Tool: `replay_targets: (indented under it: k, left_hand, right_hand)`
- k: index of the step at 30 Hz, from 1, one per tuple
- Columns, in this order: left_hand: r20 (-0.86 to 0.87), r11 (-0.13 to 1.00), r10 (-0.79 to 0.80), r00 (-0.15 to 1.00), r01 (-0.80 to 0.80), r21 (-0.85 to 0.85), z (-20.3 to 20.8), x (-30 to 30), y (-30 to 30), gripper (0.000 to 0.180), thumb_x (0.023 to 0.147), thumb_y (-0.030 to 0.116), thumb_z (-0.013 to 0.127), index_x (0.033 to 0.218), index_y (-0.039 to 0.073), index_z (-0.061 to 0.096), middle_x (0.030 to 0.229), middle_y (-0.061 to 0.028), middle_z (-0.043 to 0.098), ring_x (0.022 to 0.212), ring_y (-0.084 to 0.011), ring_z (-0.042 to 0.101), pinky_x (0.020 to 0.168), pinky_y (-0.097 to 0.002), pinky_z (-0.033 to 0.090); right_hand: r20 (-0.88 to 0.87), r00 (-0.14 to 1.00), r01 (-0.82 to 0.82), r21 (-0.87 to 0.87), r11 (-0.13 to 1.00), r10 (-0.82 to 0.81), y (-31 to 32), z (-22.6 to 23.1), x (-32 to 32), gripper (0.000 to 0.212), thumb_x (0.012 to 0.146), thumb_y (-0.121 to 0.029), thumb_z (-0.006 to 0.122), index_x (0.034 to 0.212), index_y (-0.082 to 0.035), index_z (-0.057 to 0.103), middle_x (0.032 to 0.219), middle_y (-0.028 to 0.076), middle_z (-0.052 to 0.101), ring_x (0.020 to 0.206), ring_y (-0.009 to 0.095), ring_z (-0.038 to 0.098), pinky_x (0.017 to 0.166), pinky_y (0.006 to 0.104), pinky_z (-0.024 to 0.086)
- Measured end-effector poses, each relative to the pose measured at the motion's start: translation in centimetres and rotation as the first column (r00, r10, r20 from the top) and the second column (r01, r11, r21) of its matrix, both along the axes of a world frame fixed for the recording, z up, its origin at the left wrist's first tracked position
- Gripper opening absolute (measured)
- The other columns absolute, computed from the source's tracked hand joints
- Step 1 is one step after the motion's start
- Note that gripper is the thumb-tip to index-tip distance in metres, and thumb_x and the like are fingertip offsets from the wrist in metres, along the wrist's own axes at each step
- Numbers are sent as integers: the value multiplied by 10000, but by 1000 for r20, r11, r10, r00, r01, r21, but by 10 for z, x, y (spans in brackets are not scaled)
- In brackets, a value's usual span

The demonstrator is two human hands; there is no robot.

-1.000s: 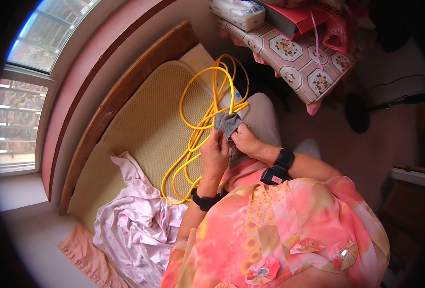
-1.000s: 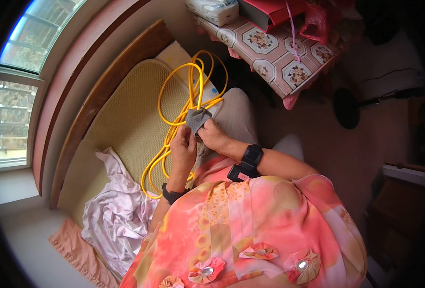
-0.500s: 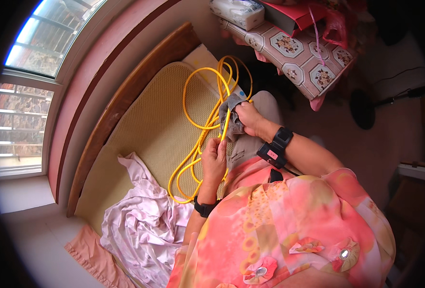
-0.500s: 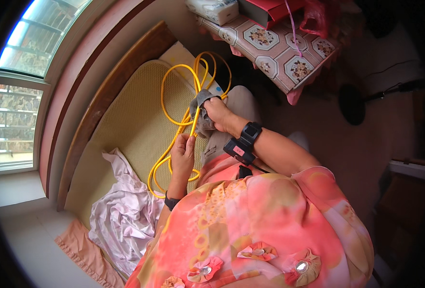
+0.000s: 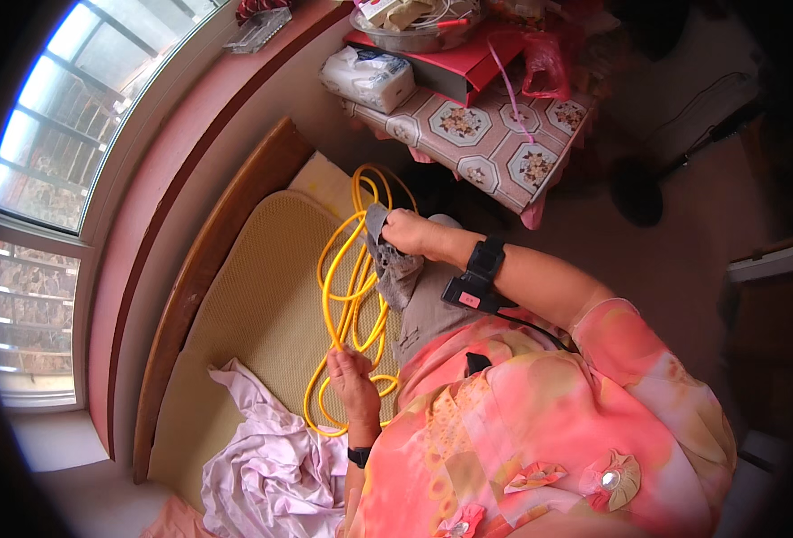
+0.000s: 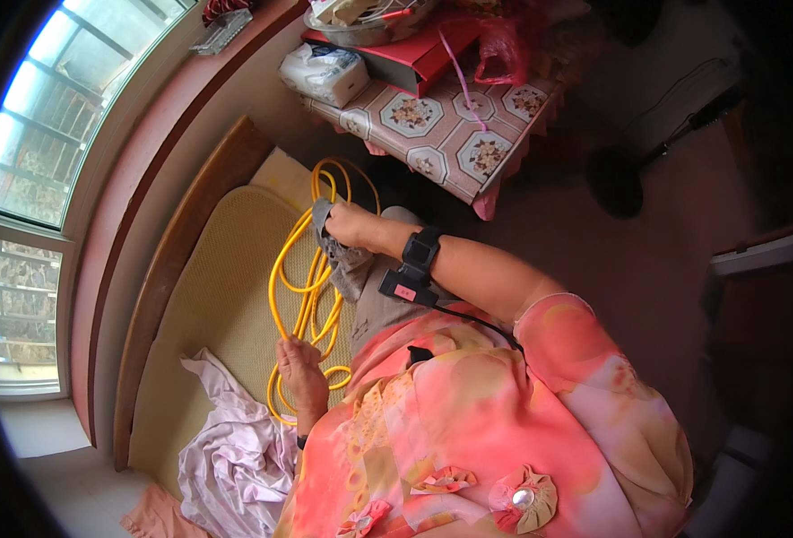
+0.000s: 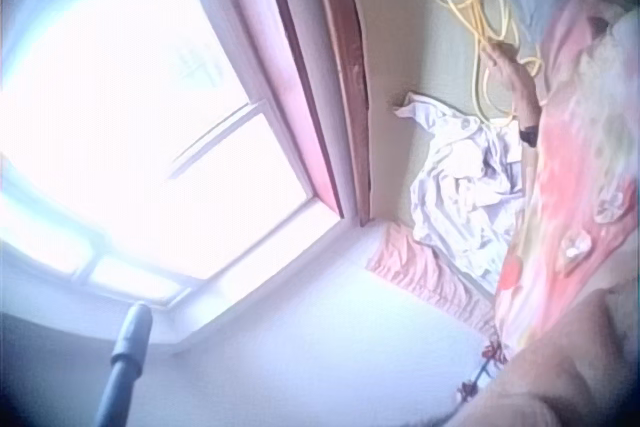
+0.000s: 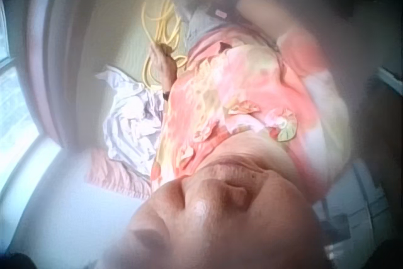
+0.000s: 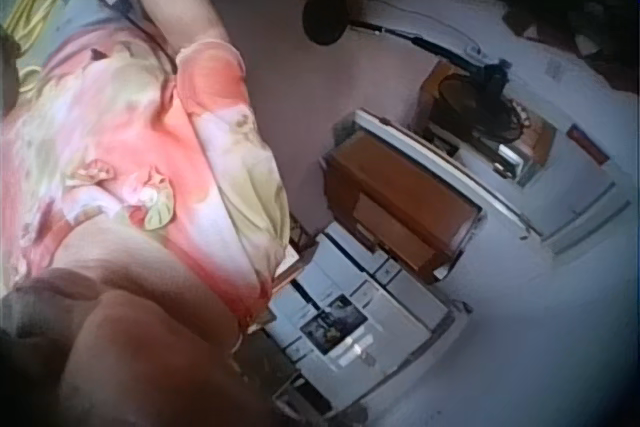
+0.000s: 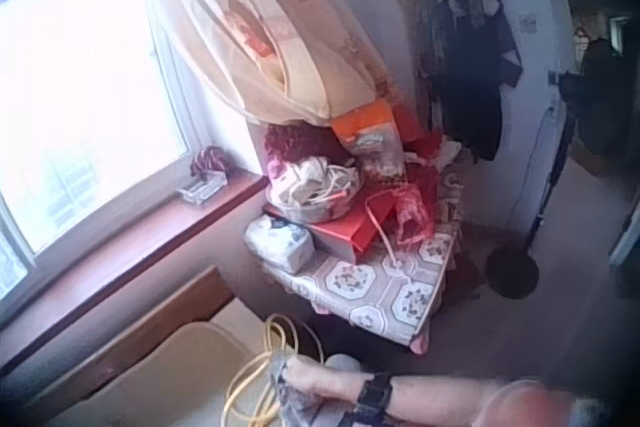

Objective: The person cleans a yellow extension cord with a cloth and then coils it by hand.

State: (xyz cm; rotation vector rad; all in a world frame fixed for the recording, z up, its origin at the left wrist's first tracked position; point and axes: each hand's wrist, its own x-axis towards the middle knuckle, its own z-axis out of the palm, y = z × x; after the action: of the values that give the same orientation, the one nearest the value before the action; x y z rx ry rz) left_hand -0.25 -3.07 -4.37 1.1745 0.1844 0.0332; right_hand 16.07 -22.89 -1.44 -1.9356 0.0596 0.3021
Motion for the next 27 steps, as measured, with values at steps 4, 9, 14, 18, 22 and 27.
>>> replay_targets:
  k: [4,9,14,18,22,27]
  left_hand:
    - [-12,941,251,968,-247,-231,2,14,7,208,937,267,379,835,91,422,626,22,329,566,-75,306,528,-224,288]
    - [-119,913,279,953,-302,-275,-20,3,22,283,923,332,377,816,79,447,673,15,374,578,-79,323,514,-220,292]
    - [-194,887,6,981,-95,-453,-32,5,11,280,902,238,400,1037,11,494,672,-8,438,616,-98,382,581,-236,330]
    - [-193,845,-60,979,-53,-533,-30,-1,6,374,838,109,391,1195,-1,414,843,-47,497,781,-137,474,752,-261,401]
    - [-183,848,-87,979,-24,-530,-23,7,-3,438,761,46,421,1196,0,404,907,-61,478,866,-151,467,811,-271,396]
    - [-199,941,-116,973,43,-336,-28,6,4,586,713,-43,351,1295,18,324,1106,-112,501,1057,-218,477,925,-320,364]
  right_hand:
    - [171,950,-220,-230,948,262,-32,23,-4,284,778,-145,461,895,98,549,783,225,605,732,249,605,697,364,454]
    - [502,859,-322,373,870,102,-74,131,-9,191,813,-89,494,962,-11,586,838,-25,594,767,40,510,701,209,428]
    - [507,851,-343,731,590,-133,-169,176,-9,408,880,-227,465,1215,0,414,1181,108,495,1068,216,492,932,361,381]
    - [464,883,-388,810,440,-76,-154,155,-18,415,886,-279,462,1215,-32,409,1169,67,496,1058,194,490,931,351,380]
    - [329,931,-231,865,445,-156,-140,128,-32,394,898,-249,443,1226,-33,409,1168,71,503,1054,199,496,917,351,395]
    - [419,782,27,718,696,-462,-168,136,-8,375,899,-226,458,1219,-32,434,1155,55,517,1021,169,510,869,318,430]
